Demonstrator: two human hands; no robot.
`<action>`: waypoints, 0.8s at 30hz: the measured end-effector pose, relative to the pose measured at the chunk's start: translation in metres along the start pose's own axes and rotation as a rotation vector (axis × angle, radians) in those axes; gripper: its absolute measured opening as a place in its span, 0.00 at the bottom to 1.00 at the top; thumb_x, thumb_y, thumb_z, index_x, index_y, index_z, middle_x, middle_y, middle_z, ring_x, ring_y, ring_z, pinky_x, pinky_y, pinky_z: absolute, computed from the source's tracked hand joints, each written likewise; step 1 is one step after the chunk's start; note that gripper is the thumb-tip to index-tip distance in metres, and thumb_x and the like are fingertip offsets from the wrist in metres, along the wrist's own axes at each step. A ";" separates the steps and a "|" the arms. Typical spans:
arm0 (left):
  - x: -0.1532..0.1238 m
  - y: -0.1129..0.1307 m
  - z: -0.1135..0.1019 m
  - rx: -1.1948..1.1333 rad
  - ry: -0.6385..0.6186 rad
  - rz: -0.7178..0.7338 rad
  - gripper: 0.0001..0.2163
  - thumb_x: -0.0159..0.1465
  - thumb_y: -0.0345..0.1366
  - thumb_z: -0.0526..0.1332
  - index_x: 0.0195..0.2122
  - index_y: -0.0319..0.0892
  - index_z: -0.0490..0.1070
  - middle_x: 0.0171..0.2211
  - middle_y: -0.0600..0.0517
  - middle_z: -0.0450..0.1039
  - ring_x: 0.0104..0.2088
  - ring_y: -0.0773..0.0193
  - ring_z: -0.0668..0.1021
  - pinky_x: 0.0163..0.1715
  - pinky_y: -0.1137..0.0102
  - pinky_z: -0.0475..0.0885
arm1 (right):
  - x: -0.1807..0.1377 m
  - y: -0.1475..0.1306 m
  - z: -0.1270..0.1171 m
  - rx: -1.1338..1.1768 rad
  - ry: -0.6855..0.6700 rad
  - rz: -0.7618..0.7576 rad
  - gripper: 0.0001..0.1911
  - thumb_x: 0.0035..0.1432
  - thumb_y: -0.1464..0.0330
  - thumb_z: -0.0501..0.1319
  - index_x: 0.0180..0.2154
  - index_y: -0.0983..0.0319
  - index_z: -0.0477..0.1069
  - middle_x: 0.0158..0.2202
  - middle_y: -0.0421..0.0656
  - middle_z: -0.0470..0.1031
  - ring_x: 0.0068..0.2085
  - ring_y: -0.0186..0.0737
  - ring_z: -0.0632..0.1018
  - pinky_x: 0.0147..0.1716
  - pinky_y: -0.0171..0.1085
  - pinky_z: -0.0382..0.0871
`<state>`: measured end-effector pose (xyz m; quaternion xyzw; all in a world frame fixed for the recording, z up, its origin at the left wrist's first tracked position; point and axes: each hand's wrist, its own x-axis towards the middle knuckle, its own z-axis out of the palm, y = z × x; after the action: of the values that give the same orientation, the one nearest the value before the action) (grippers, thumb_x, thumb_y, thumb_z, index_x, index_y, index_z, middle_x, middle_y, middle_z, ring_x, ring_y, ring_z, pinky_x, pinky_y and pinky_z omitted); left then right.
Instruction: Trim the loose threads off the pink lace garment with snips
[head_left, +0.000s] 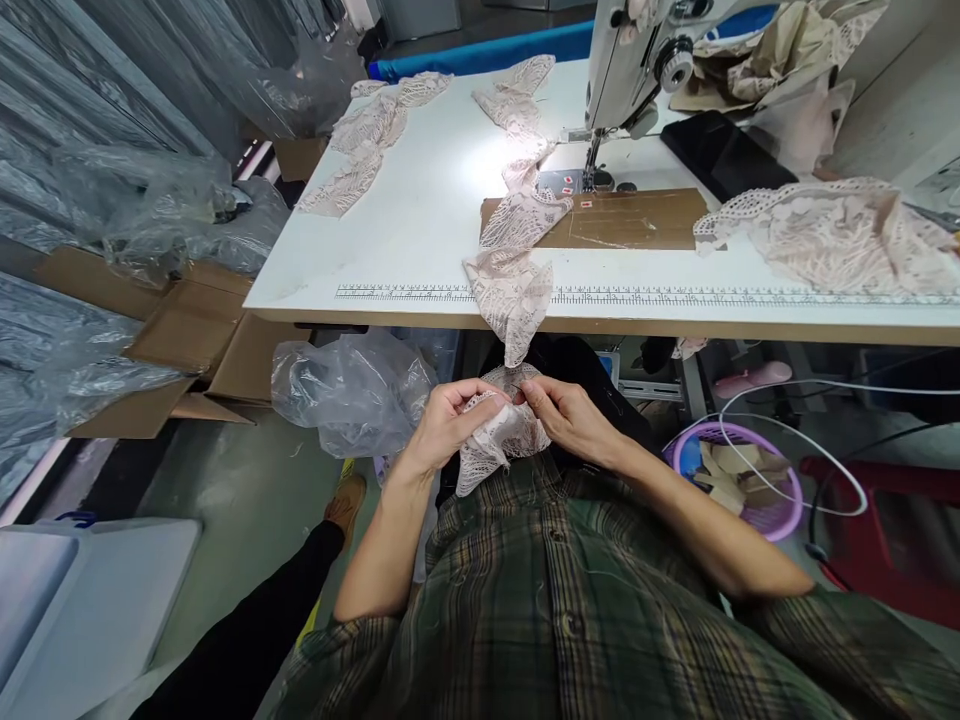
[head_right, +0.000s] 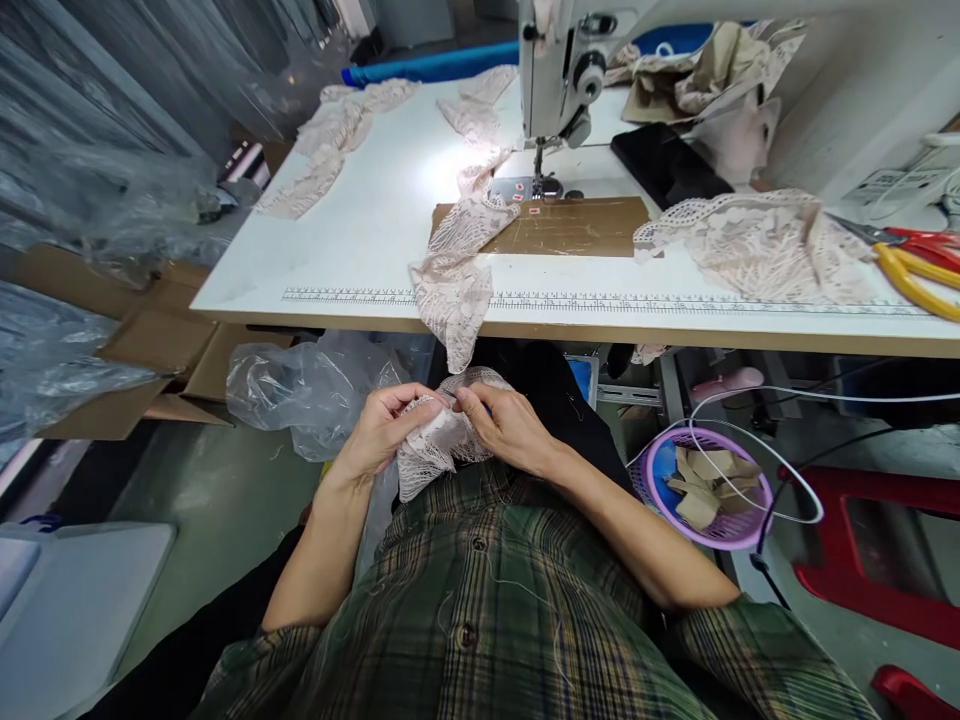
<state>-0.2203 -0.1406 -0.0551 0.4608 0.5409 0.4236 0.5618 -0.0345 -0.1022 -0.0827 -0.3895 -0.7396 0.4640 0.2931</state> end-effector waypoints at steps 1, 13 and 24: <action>0.000 0.000 0.001 0.000 0.001 -0.009 0.12 0.55 0.43 0.70 0.31 0.38 0.79 0.30 0.50 0.78 0.29 0.66 0.75 0.29 0.74 0.67 | -0.001 -0.001 0.000 -0.004 -0.017 -0.011 0.25 0.69 0.51 0.45 0.32 0.61 0.69 0.23 0.38 0.67 0.26 0.34 0.67 0.29 0.35 0.57; 0.017 -0.006 0.005 0.096 0.182 0.043 0.16 0.54 0.46 0.70 0.36 0.39 0.75 0.23 0.57 0.69 0.23 0.71 0.68 0.26 0.75 0.62 | 0.000 0.001 0.004 0.026 0.291 -0.070 0.17 0.68 0.56 0.50 0.36 0.60 0.68 0.28 0.39 0.70 0.29 0.35 0.69 0.31 0.34 0.62; -0.016 0.007 0.032 0.609 -0.038 0.412 0.07 0.60 0.33 0.62 0.24 0.41 0.72 0.18 0.58 0.61 0.19 0.72 0.63 0.24 0.73 0.59 | 0.001 -0.034 -0.009 -0.141 0.411 0.106 0.06 0.54 0.64 0.61 0.30 0.61 0.68 0.24 0.38 0.69 0.23 0.31 0.66 0.27 0.33 0.60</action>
<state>-0.1888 -0.1561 -0.0452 0.7139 0.5276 0.3388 0.3118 -0.0382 -0.1063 -0.0479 -0.5338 -0.6734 0.3368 0.3848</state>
